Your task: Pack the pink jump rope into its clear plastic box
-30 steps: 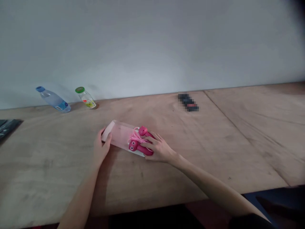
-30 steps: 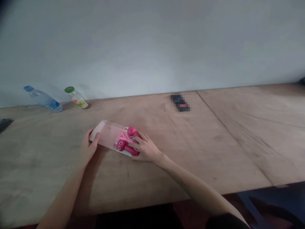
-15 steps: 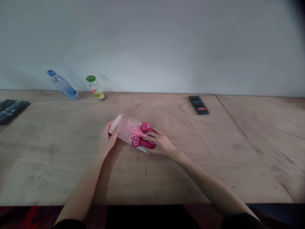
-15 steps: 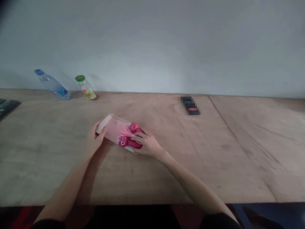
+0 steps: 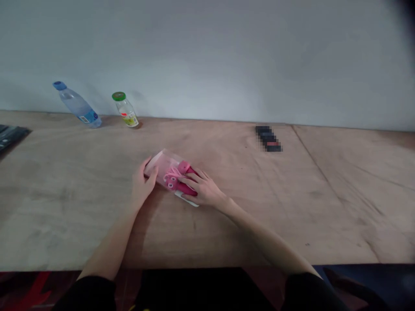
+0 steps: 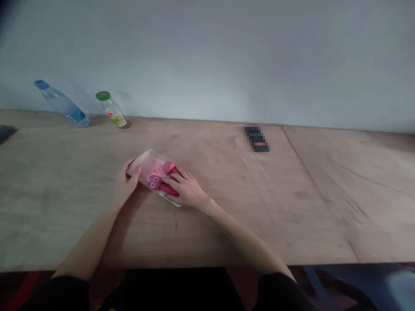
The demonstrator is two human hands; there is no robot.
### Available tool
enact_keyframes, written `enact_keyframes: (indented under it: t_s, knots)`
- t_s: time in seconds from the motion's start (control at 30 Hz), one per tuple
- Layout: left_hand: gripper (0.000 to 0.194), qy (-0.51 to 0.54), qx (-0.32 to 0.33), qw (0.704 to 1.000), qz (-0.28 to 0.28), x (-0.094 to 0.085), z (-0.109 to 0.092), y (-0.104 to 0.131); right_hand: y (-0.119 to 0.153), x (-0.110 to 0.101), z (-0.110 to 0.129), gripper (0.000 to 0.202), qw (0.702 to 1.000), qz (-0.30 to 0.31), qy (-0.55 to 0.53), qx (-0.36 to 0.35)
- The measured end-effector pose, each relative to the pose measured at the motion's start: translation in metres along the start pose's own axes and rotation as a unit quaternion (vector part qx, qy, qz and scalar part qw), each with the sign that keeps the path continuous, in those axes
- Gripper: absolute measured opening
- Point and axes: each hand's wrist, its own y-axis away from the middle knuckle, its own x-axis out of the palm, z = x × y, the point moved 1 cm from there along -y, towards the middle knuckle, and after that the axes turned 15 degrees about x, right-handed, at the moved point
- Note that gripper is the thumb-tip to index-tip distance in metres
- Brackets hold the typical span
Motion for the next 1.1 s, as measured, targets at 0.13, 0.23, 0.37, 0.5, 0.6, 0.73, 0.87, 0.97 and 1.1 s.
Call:
enact_keyframes:
  t_s: [0.13,0.23,0.37,0.5,0.6,0.73,0.87,0.97,1.1]
  knots:
    - [0.056,-0.01,0.004,1.0,-0.008,-0.001,-0.002,0.001,-0.02,0.005,0.002,0.064,1.0,0.002,0.015,-0.003]
    - [0.057,-0.014,-0.005,1.0,-0.014,-0.002,-0.001,0.0,-0.026,0.003,-0.006,0.067,0.999,0.019,0.001,-0.039]
    - [0.057,-0.024,-0.002,1.0,-0.004,-0.002,0.003,-0.001,-0.009,-0.002,-0.017,0.046,0.997,-0.028,-0.07,0.002]
    - [0.06,-0.048,-0.001,0.999,-0.006,-0.002,0.003,0.002,0.015,0.002,-0.02,0.049,0.971,-0.1,-0.172,0.136]
    - [0.063,-0.068,-0.005,0.998,-0.006,-0.001,-0.001,0.008,0.021,0.014,-0.017,0.063,0.943,-0.134,-0.217,0.214]
    - [0.068,-0.056,-0.005,0.998,0.038,0.002,-0.006,0.017,0.013,0.032,-0.015,0.082,0.878,-0.153,-0.348,0.29]
    - [0.072,-0.023,0.033,0.997,0.071,0.011,-0.01,0.028,0.001,0.041,-0.019,0.081,0.758,-0.193,-0.525,0.336]
    - [0.081,-0.003,0.083,0.992,0.099,0.019,-0.012,0.036,-0.013,0.044,-0.025,0.092,0.697,-0.21,-0.605,0.321]
    - [0.089,0.017,0.143,0.983,0.116,0.024,-0.012,0.04,-0.036,0.048,-0.03,0.108,0.684,-0.185,-0.655,0.262]
